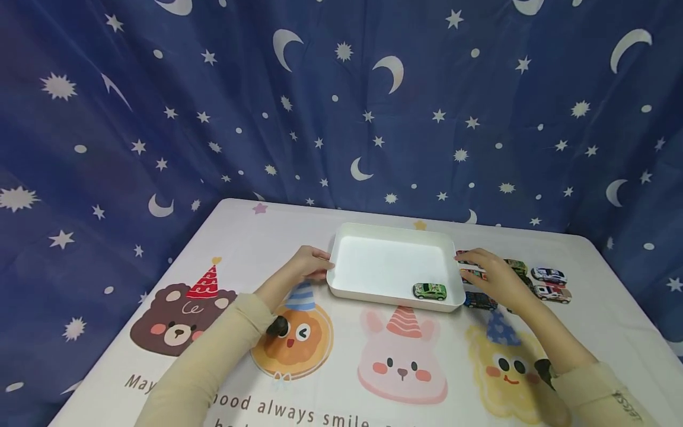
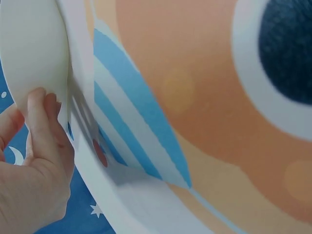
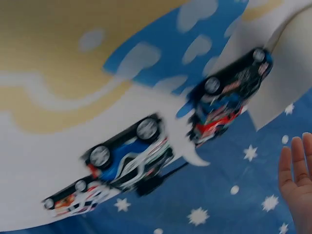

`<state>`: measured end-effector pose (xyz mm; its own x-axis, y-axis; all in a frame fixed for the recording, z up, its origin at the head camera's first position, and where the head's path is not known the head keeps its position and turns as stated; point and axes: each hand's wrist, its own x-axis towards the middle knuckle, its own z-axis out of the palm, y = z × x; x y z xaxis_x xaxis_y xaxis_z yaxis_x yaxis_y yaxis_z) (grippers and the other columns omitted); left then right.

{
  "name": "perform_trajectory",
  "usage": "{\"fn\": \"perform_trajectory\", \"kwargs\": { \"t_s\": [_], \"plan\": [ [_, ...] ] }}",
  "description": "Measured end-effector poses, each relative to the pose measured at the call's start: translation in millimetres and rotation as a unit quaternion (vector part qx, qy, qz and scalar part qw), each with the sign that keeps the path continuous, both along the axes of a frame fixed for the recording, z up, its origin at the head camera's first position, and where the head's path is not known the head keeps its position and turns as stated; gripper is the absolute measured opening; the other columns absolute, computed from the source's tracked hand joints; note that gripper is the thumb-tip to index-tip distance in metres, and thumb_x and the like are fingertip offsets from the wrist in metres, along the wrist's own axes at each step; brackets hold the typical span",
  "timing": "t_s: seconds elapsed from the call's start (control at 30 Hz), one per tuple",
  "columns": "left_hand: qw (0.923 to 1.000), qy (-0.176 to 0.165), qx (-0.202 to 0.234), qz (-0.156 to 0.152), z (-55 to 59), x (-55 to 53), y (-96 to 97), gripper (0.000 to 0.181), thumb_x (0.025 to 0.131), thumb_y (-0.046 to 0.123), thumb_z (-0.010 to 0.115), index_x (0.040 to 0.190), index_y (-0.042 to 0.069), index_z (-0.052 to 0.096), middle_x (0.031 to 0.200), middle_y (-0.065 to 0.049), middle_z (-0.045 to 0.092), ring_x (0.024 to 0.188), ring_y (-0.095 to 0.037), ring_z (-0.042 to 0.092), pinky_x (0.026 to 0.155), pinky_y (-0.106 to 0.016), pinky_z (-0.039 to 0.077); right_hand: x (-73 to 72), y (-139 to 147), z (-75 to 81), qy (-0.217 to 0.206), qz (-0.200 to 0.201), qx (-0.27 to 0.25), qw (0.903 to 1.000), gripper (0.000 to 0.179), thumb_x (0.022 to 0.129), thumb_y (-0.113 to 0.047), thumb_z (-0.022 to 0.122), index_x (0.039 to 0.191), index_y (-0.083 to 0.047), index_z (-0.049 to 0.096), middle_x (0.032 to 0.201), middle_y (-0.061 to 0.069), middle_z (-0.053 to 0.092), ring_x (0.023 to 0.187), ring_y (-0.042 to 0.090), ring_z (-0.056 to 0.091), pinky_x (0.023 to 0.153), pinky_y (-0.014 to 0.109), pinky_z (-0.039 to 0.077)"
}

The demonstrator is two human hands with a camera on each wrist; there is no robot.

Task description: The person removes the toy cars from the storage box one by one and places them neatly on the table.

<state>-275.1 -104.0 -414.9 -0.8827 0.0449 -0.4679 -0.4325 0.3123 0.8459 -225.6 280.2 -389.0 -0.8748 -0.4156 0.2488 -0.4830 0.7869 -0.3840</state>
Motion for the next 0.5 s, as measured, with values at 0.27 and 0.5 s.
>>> {"fn": "perform_trajectory", "kwargs": {
  "t_s": [0.27,0.5],
  "plan": [
    [1.0000,-0.004,0.001,0.002,1.3,-3.6,3.8,0.038,0.084,0.002,0.067,0.121,-0.003,0.059,0.089,-0.009,0.063,0.053,-0.006,0.059,0.052,-0.016,0.055,-5.6,-14.3,-3.6,-0.020,0.042,-0.001,0.9989,0.033,0.084,-0.003,0.067,0.117,0.001,0.061,0.111,0.020,0.061,0.098,0.038,0.060,0.074,0.044,0.057],
    [1.0000,0.001,0.002,0.003,1.1,-0.8,2.7,0.038,0.084,0.002,0.067,0.120,-0.005,0.059,0.090,-0.010,0.064,0.052,-0.005,0.059,0.053,-0.016,0.056,-8.5,-21.1,-10.5,-0.052,0.057,-0.018,0.9969,0.036,0.083,-0.005,0.068,0.118,0.001,0.060,0.110,0.018,0.061,0.099,0.035,0.058,0.081,0.047,0.056]
  ]
}}
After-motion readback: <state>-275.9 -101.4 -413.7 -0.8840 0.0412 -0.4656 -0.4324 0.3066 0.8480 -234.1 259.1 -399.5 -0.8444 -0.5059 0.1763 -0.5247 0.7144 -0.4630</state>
